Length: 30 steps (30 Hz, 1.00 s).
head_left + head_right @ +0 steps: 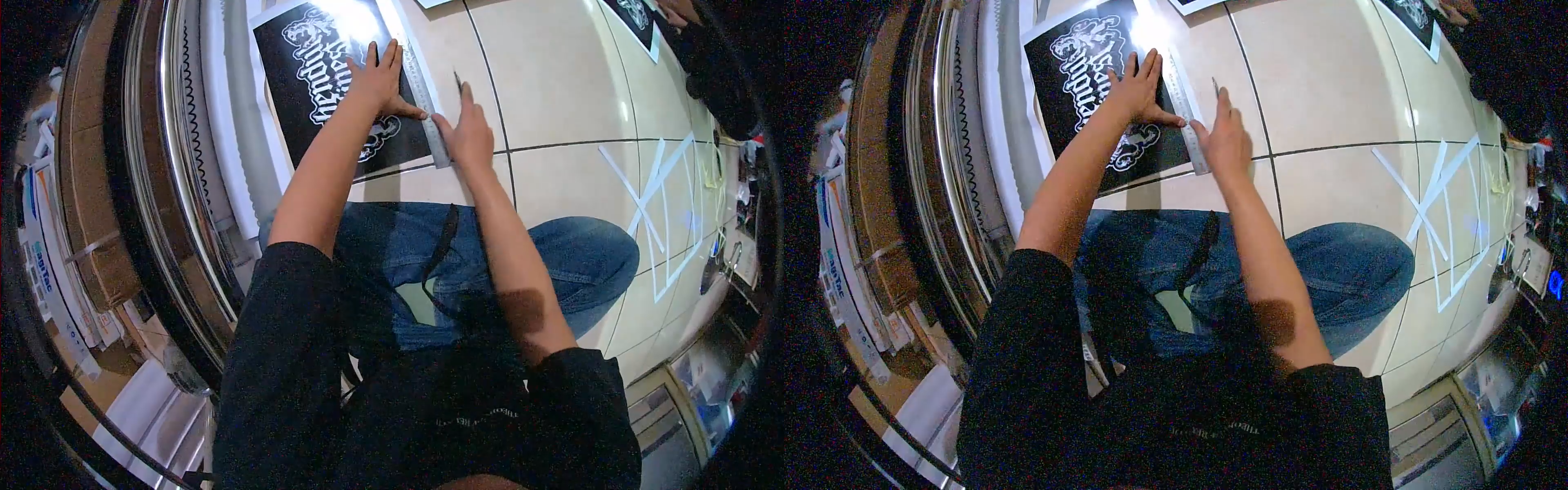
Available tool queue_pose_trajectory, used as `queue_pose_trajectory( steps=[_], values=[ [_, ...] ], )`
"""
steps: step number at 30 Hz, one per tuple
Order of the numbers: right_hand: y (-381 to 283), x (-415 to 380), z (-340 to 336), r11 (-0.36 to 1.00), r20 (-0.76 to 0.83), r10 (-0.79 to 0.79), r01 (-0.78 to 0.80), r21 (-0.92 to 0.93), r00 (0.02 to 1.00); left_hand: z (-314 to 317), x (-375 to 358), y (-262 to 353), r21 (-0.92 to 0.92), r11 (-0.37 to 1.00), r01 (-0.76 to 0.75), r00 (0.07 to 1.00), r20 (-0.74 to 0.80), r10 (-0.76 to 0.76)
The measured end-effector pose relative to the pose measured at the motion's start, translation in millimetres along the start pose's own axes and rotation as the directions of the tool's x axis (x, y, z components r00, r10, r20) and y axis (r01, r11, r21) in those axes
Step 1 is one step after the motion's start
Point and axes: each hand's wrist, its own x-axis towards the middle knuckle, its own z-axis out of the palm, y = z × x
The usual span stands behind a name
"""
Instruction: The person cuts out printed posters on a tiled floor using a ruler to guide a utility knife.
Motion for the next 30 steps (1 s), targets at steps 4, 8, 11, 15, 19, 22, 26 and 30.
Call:
queue_pose_trajectory(
  steps=[4, 8, 11, 15, 19, 22, 26, 30],
  values=[
    [35.0, 27.7, -18.6, 0.998, -0.067, 0.038, -0.041, -0.047, 0.997, 0.7, 1.4, -1.4, 0.015, 1.000, -0.008, 1.000, -0.015, 0.008],
    [36.6, 30.3, -25.1, 0.996, -0.111, 0.062, -0.069, -0.064, 0.992, -2.0, 0.2, 0.7, 0.011, 1.000, -0.005, 1.000, 0.024, 0.005],
    [15.7, 13.5, -14.3, 0.967, -0.129, -0.212, 0.189, -0.169, 0.969, -0.2, 1.5, 0.0, 0.010, 1.000, -0.006, 1.000, -0.004, 0.006],
    [-18.4, -26.0, -9.2, 0.979, 0.153, -0.144, 0.163, -0.123, 0.978, 3.7, 3.0, -1.0, 0.003, 1.000, -0.012, 1.000, -0.025, 0.012],
    [-16.1, -36.2, -6.1, 0.985, 0.202, -0.049, 0.082, -0.154, 0.978, 4.1, 4.2, -0.7, 0.000, 1.000, -0.004, 1.000, -0.015, 0.004],
    [-10.5, -33.9, -9.5, 0.982, 0.167, -0.023, 0.054, -0.183, 0.986, 5.4, 5.1, -0.2, -0.003, 1.000, 0.000, 1.000, -0.005, 0.000],
    [-3.4, -21.9, -2.2, 0.975, 0.136, -0.046, 0.075, -0.211, 0.990, 5.9, 5.0, -0.2, -0.007, 1.000, -0.001, 1.000, -0.023, 0.000],
    [-13.9, -20.1, -2.8, 0.974, 0.191, -0.083, 0.121, -0.192, 0.978, 5.2, 3.5, 0.1, -0.006, 1.000, -0.003, 1.000, -0.021, 0.003]
  ],
)
